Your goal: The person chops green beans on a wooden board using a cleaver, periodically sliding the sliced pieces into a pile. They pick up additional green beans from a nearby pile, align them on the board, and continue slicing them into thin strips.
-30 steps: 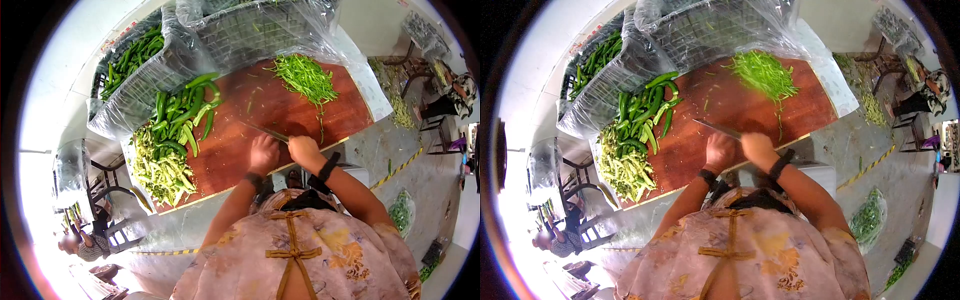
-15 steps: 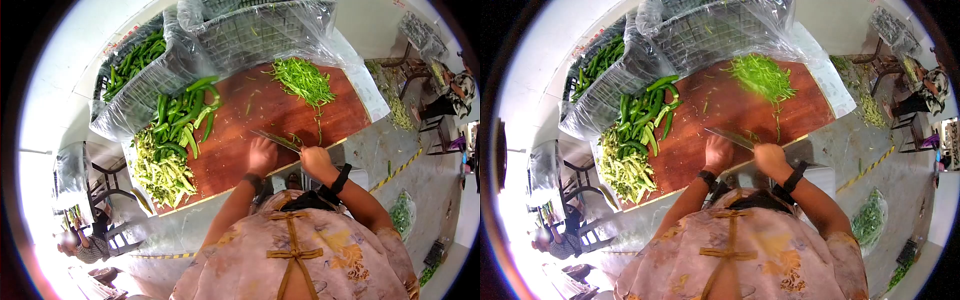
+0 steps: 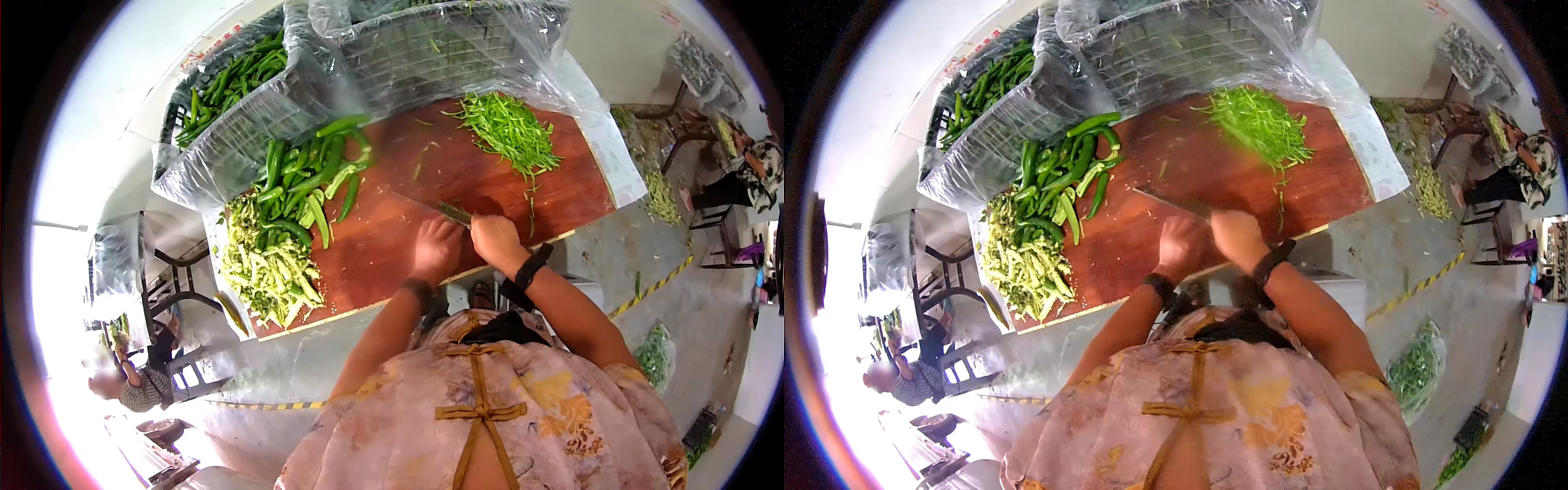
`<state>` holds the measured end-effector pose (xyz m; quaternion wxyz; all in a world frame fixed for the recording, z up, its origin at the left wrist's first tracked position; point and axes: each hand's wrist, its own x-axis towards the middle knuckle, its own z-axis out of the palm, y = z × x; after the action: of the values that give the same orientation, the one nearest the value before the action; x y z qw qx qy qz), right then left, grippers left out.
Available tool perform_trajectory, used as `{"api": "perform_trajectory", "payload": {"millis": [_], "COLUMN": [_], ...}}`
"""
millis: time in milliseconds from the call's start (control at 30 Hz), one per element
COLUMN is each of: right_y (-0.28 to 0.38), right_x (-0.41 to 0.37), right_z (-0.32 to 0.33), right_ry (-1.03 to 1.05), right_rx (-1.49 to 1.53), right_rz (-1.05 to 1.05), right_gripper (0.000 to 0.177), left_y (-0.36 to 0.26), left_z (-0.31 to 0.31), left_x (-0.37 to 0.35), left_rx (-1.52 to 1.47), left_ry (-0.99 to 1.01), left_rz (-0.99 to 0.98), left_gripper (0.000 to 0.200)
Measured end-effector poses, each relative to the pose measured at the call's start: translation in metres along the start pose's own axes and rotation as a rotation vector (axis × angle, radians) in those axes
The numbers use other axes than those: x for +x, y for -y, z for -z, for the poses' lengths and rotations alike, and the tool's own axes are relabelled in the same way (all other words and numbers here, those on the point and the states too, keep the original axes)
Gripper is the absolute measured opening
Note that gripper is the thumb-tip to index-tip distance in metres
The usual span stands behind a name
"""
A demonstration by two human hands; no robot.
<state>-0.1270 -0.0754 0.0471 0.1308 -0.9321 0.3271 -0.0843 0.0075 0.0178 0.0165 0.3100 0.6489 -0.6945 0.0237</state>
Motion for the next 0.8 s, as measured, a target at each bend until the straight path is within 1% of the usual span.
{"api": "perform_trajectory", "payload": {"millis": [67, 133, 233, 267, 300, 333, 367, 433, 600, 667, 733, 800], "right_y": [-0.005, -0.009, -0.017, -0.016, -0.014, -0.015, -0.017, -0.017, -0.014, -0.013, -0.007, 0.003], "right_x": [0.010, 0.002, -0.025, -0.034, -0.040, -0.046, -0.051, -0.055, -0.049, -0.043, -0.032, -0.010], "right_z": [0.000, 0.016, 0.027, 0.034, 0.038, 0.037, 0.035, 0.036, 0.041, 0.035, 0.027, 0.018], "right_ry": [0.024, 0.026, 0.012, 0.061, 0.109, 0.107, 0.118, 0.129, 0.207, 0.191, 0.177, 0.168], "right_rx": [-0.023, 0.011, 0.017, 0.007, -0.001, -0.002, 0.010, 0.021, -0.022, -0.016, -0.009, 0.003], "right_rz": [-0.055, -0.099, -0.079, -0.069, -0.058, -0.058, -0.065, -0.071, -0.083, -0.063, -0.044, -0.046], "right_gripper": [0.020, 0.021, 0.021, 0.020, 0.020, 0.020, 0.019, 0.019, 0.020, 0.020, 0.021, 0.021], "left_y": [-0.001, -0.003, -0.001, 0.000, 0.001, 0.003, 0.004, 0.005, 0.006, 0.007, 0.008, 0.010], "left_z": [0.001, 0.001, -0.004, -0.006, -0.005, -0.005, -0.006, -0.007, -0.008, -0.008, -0.012, -0.014], "left_x": [0.002, 0.003, 0.001, 0.000, -0.002, -0.003, -0.003, -0.004, -0.008, -0.007, -0.007, -0.009], "left_rx": [0.023, -0.005, -0.012, -0.012, -0.008, -0.005, -0.006, -0.004, 0.014, 0.014, -0.073, -0.082], "left_ry": [-0.038, -0.102, -0.105, -0.107, -0.056, -0.004, -0.007, 0.062, -0.007, -0.015, -0.061, -0.044], "left_rz": [0.003, 0.002, 0.033, 0.035, 0.048, 0.061, 0.059, 0.087, 0.054, 0.056, 0.035, 0.042], "left_gripper": [0.022, 0.022, 0.021, 0.021, 0.021, 0.020, 0.020, 0.019, 0.019, 0.020, 0.022, 0.023]}}
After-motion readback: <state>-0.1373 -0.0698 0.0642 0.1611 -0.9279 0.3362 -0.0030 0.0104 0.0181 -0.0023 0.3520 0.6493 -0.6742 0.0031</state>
